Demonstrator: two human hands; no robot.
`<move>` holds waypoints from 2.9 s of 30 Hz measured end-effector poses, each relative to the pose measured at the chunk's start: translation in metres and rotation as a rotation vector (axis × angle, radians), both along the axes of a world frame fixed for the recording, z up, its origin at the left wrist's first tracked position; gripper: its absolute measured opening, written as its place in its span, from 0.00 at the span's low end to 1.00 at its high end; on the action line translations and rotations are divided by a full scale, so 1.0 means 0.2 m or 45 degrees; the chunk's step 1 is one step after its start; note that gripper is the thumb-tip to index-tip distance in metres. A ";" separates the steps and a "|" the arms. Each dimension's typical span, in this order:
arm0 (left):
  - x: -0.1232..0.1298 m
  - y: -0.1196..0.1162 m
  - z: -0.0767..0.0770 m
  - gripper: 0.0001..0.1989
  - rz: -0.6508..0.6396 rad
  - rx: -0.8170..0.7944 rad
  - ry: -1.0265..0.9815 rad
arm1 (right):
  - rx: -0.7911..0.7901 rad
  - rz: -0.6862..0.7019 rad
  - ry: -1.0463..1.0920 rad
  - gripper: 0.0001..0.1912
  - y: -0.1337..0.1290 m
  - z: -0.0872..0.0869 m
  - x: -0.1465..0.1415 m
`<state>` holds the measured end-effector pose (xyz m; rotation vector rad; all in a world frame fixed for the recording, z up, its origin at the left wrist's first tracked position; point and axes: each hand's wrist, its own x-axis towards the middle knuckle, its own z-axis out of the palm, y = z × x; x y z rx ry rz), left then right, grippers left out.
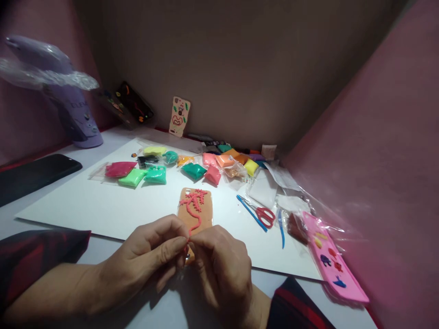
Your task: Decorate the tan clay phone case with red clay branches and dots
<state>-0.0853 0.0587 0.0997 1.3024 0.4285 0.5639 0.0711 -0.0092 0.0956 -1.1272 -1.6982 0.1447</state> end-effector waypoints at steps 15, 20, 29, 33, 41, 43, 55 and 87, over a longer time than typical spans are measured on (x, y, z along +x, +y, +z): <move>0.01 0.00 0.01 0.15 0.028 -0.061 0.015 | 0.187 0.056 -0.104 0.16 0.03 0.01 0.01; 0.00 0.00 0.03 0.14 0.035 -0.027 0.014 | 0.072 -0.009 -0.093 0.09 0.01 0.02 0.01; 0.01 0.00 0.02 0.14 0.044 -0.038 0.026 | 0.080 0.027 -0.105 0.12 0.02 0.02 0.01; 0.01 0.00 0.02 0.14 0.040 -0.015 0.051 | 0.070 0.034 -0.113 0.11 0.01 0.01 0.01; 0.01 0.01 0.01 0.13 0.016 -0.114 -0.012 | 0.078 0.038 -0.116 0.12 0.01 0.00 0.02; 0.01 0.01 0.01 0.13 0.024 -0.116 -0.015 | 0.112 0.049 -0.125 0.14 0.01 0.00 0.02; 0.01 0.00 0.03 0.13 0.075 -0.053 0.072 | 0.014 0.026 -0.128 0.09 0.01 0.03 0.01; 0.01 0.02 0.01 0.13 0.067 -0.016 0.130 | -0.010 -0.009 -0.195 0.09 0.01 0.03 0.02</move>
